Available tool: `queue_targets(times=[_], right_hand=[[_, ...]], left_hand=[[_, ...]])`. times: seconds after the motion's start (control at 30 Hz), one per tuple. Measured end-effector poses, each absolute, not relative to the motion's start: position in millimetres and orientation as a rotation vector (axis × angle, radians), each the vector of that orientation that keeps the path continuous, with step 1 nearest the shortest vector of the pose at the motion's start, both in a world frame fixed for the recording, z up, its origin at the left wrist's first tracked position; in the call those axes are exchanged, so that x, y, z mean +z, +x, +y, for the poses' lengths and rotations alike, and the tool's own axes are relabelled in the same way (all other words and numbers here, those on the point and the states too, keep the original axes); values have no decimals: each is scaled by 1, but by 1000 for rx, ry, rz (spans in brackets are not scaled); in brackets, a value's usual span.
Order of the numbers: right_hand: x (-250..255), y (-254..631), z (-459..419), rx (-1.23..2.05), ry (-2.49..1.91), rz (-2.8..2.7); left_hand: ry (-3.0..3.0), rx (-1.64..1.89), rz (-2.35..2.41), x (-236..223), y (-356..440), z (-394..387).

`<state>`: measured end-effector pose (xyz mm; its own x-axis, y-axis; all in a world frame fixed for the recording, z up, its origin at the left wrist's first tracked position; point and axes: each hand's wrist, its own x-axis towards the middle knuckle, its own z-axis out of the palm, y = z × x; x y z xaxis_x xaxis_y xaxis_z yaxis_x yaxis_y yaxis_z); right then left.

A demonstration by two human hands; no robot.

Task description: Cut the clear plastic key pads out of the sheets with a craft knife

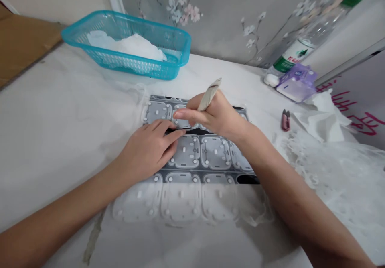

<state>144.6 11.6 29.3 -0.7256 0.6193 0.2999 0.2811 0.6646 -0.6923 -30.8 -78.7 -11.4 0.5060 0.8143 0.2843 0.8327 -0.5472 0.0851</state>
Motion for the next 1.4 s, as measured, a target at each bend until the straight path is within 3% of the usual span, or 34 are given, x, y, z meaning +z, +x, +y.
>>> queue_targets(times=[0.37, 0.73, 0.97, 1.1, 1.4], right_hand=[[38, 148, 13, 968, -799, -2354], [32, 144, 12, 895, -860, -2202], [37, 97, -5, 709, -844, -1838], [32, 67, -7, 785, -734, -1857], [12, 54, -11, 880, -700, -1910]], left_hand=[[-2661, -467, -1463, -10, -31, -80], [-2450, -566, -1423, -6, -81, -87], [-2384, -380, -1507, -9, -67, -105], [-2394, -255, -1463, -10, -61, -111], [-2441, -334, -1577, -12, -61, -114]])
